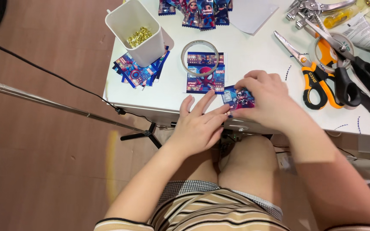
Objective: The person cuts open a small blue wrapper with scissors, then arranges several wrappers on a white table. They apply glue to the edges of a wrapper and fold it into a small packet, pressing the edges to seal. The person repeats this process with additional wrappers, stacking the finished packets.
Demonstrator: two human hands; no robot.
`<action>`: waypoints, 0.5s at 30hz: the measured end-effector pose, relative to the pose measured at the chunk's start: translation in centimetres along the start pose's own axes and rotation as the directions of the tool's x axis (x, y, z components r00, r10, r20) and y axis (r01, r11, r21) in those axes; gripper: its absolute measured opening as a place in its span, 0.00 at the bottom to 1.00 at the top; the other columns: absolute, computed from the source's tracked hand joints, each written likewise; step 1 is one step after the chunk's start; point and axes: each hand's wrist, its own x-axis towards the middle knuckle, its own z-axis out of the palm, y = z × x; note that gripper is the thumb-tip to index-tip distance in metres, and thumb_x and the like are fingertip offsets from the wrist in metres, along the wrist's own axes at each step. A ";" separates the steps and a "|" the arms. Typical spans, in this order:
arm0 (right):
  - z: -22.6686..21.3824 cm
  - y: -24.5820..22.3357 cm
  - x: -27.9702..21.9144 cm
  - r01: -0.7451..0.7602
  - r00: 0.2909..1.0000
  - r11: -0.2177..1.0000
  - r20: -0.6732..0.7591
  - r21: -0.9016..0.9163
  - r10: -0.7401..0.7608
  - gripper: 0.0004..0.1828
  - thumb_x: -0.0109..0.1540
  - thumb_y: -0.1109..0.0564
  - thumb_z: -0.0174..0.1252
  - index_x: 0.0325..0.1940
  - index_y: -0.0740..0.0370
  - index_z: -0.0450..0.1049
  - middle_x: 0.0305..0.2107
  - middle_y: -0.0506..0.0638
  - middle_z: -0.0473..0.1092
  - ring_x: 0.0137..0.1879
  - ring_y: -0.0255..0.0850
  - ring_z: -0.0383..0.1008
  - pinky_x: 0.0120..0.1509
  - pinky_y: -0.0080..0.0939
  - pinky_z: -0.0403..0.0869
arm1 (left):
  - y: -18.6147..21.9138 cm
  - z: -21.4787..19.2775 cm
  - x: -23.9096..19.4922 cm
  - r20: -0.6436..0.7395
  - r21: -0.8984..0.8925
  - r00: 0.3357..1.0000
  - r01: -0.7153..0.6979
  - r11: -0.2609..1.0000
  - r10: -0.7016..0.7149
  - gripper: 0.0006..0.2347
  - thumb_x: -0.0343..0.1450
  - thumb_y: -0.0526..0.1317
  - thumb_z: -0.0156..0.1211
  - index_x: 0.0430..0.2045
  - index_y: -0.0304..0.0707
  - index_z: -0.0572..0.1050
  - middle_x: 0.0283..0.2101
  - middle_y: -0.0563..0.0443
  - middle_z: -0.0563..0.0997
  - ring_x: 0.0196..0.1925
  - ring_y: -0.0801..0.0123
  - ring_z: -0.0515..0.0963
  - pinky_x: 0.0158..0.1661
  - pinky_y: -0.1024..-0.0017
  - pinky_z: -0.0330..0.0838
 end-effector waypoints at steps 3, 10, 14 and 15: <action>2.7 0.5 0.2 -0.031 0.998 1.000 -0.048 -0.006 0.031 0.45 0.47 0.38 0.77 0.65 0.46 0.70 0.66 0.55 0.57 0.73 0.62 0.51 0.71 0.66 0.54 | -0.3 0.7 -0.4 -0.017 0.001 1.000 0.016 1.000 -0.016 0.08 0.70 0.44 0.53 0.39 0.52 0.75 0.59 0.62 0.78 0.72 0.58 0.64 0.63 0.45 0.44; 2.0 0.8 -0.2 -0.100 0.993 0.991 -0.053 0.088 0.105 0.49 0.49 0.43 0.77 0.71 0.51 0.63 0.72 0.64 0.45 0.76 0.67 0.40 0.75 0.73 0.43 | -0.5 1.3 -0.4 -0.035 0.034 0.999 0.043 0.999 -0.042 0.12 0.71 0.43 0.52 0.47 0.63 0.76 0.53 0.68 0.79 0.68 0.66 0.66 0.61 0.52 0.43; 1.7 2.0 -0.3 -0.103 0.991 0.989 -0.069 0.103 0.111 0.50 0.48 0.41 0.77 0.71 0.51 0.64 0.73 0.67 0.42 0.77 0.71 0.38 0.75 0.76 0.43 | -0.5 1.3 -0.4 -0.046 0.027 0.998 0.046 0.999 -0.044 0.12 0.71 0.43 0.53 0.45 0.66 0.78 0.50 0.68 0.78 0.65 0.69 0.67 0.58 0.54 0.45; 1.6 2.2 -0.4 -0.099 0.990 0.990 -0.095 0.102 0.109 0.50 0.48 0.43 0.77 0.71 0.52 0.64 0.73 0.67 0.42 0.77 0.72 0.39 0.75 0.77 0.44 | -0.5 1.5 -0.4 -0.049 0.028 0.998 0.048 0.998 -0.047 0.11 0.70 0.43 0.53 0.44 0.67 0.78 0.50 0.69 0.78 0.65 0.69 0.67 0.58 0.54 0.45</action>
